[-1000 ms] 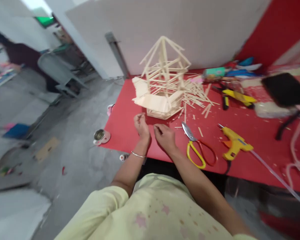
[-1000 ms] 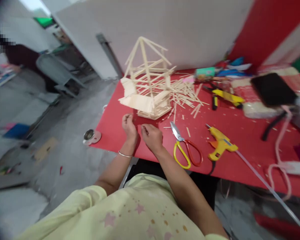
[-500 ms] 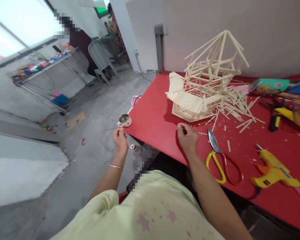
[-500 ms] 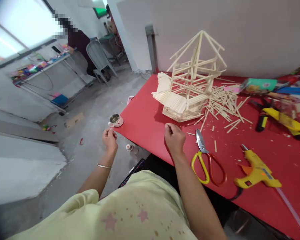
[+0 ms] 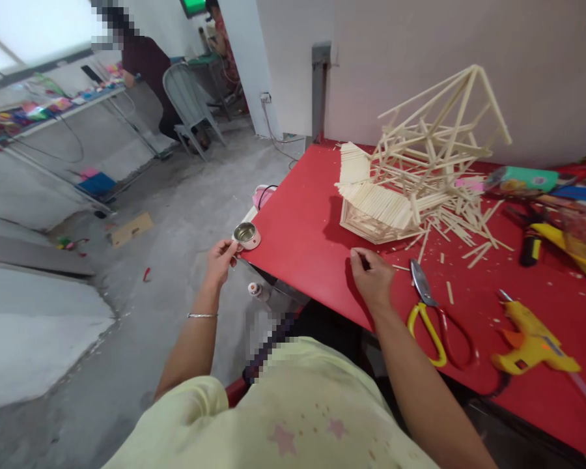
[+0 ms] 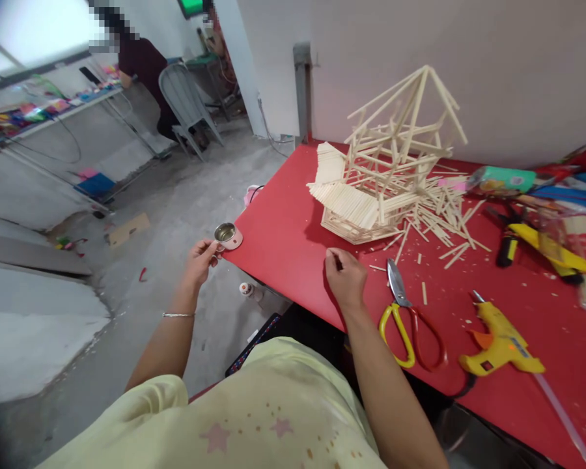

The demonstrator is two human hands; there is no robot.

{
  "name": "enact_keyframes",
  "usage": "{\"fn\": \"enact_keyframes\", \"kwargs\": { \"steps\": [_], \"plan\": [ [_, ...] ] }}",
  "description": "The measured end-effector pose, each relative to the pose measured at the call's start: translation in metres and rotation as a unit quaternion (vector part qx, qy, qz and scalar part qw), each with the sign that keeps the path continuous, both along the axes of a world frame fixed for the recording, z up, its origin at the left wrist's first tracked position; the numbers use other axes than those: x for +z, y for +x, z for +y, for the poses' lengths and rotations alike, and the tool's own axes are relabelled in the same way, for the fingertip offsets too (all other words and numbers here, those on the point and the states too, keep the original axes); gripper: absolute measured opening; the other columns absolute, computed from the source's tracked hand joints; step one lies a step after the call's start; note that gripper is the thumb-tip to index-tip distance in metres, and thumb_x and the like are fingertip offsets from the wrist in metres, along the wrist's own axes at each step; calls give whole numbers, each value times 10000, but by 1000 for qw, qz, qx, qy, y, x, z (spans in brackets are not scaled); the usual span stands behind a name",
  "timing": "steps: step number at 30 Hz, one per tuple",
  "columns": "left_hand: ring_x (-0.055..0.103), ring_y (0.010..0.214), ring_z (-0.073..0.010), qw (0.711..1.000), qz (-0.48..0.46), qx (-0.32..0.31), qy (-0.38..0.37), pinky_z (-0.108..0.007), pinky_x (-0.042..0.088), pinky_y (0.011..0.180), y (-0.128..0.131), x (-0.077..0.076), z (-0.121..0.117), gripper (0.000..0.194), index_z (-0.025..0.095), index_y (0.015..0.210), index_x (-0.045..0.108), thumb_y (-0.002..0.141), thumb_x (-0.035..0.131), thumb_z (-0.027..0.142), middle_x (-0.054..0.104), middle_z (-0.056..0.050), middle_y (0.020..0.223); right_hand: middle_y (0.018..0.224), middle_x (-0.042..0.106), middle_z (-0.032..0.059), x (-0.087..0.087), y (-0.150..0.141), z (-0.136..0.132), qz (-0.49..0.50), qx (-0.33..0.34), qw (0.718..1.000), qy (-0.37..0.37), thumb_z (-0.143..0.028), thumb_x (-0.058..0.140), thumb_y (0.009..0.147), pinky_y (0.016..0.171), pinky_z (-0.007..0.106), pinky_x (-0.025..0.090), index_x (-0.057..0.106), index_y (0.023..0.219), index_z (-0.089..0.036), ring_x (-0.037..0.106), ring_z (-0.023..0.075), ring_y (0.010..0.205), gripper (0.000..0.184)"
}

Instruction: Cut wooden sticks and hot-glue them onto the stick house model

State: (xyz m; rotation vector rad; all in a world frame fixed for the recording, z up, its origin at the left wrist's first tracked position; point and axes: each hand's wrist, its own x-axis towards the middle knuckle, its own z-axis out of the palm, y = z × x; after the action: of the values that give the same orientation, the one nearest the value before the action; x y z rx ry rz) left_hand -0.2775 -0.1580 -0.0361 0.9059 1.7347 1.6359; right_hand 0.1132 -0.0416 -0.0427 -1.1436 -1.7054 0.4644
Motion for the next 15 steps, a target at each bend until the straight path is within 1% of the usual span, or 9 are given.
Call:
{"fn": "enact_keyframes", "kwargs": {
  "steps": [2,4,6,8,9,11,13,15],
  "plan": [
    [558,566,-110,1000,-6,-23,4,-220,372,453,1,-2,-1,303,194,826,685,797,779,481,683,-35,777,946,794,57,2,-1,-2,2,5,1000,-5,-359,581,973,822,331,548,774,991,-220,730,199,837,239],
    [524,528,-100,1000,1,-30,7,-219,396,468,2,-5,0,323,183,833,684,807,772,493,641,-10,685,949,793,57,3,-1,-3,4,10,1000,-12,-353,568,975,826,331,547,771,989,-221,730,200,846,243],
    [540,539,-103,999,4,-27,17,-219,412,473,5,-6,3,347,173,862,681,790,793,493,650,-8,699,950,793,53,4,-1,-3,8,13,1000,-21,-355,560,975,826,329,547,769,985,-223,730,200,851,247],
    [554,546,-104,999,7,-50,12,-217,438,493,11,-2,6,346,166,876,681,801,793,485,653,-7,695,959,793,51,4,-1,-3,18,14,999,-33,-359,559,973,824,329,545,768,986,-227,730,201,855,247],
    [562,554,-104,998,7,-63,13,-214,443,496,16,2,8,337,165,876,679,807,793,475,655,-8,699,959,793,50,3,0,-2,23,13,999,-37,-360,560,972,822,329,543,768,987,-229,730,202,854,246],
    [578,573,-104,995,2,-94,20,-206,443,488,31,16,11,316,165,879,681,822,790,456,668,-17,735,955,793,47,3,0,-2,30,11,999,-45,-357,558,969,818,328,540,769,987,-236,730,202,850,245],
    [594,590,-110,992,-11,-123,27,-204,454,482,51,36,13,304,171,882,680,821,799,443,670,-21,757,955,793,40,3,0,-2,32,12,998,-49,-352,550,969,818,322,540,770,982,-245,730,199,852,245],
    [593,578,-110,987,-25,-156,33,-203,465,477,76,60,15,293,173,863,674,810,815,425,656,-14,733,954,792,33,3,-1,-2,34,13,998,-55,-353,542,970,819,316,539,771,979,-252,728,196,854,250]
  ]
}}
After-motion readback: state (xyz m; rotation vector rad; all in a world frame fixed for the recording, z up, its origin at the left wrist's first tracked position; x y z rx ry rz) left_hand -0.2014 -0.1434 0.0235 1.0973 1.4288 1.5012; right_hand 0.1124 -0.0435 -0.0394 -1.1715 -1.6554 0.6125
